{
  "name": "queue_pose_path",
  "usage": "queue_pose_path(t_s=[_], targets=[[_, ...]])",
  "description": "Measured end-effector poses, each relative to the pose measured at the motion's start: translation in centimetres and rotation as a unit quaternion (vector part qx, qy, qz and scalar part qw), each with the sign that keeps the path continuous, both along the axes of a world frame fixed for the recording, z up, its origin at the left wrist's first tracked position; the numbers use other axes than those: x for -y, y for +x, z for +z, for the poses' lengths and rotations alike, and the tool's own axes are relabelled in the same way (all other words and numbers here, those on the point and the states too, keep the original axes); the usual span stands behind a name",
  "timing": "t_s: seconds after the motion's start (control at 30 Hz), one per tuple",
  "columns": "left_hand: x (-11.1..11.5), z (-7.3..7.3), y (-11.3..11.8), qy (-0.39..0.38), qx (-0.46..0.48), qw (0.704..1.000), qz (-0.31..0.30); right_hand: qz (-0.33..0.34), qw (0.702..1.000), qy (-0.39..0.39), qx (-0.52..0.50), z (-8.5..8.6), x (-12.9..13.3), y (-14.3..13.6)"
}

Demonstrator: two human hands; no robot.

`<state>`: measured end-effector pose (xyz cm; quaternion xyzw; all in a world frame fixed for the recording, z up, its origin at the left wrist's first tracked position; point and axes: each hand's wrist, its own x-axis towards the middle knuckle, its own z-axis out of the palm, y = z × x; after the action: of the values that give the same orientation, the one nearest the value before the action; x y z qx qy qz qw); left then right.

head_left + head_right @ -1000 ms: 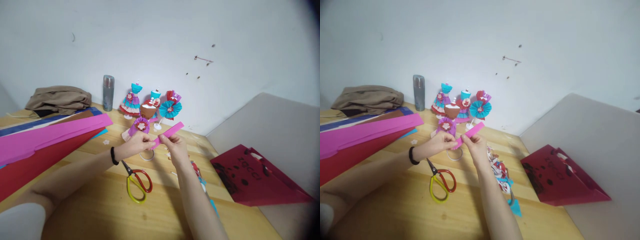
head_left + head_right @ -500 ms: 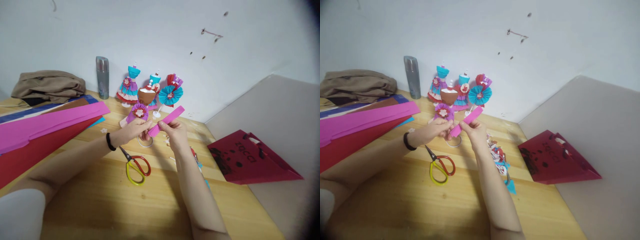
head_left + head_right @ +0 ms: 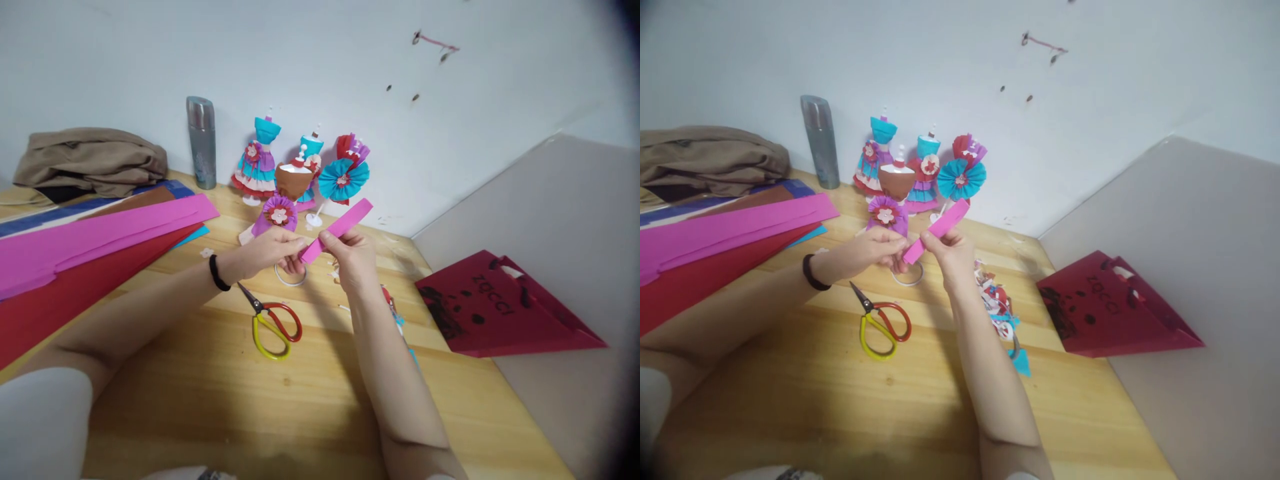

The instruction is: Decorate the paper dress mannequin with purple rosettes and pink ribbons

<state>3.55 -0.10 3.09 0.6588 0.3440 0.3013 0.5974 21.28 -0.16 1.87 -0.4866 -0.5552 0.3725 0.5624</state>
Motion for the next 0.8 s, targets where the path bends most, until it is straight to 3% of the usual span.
queue_pose_path(t_s=[0.23,0.5,0.8], targets=[[-0.2,0.0,-0.4,0.004,-0.028,0.999,-0.027,0.006,0.998,-0.013,-0.054,0.0,-0.2,0.5],[0.4,-0.8,0.5,0.141,-0.086,0.983,0.078,0.003,0.998,-0.02,-0.052,-0.1,-0.3,0.3],[0.2,-1.6,0.6,0.152,-0.039,0.986,0.052,0.018,0.995,-0.023,-0.095,0.1,-0.2,0.0]])
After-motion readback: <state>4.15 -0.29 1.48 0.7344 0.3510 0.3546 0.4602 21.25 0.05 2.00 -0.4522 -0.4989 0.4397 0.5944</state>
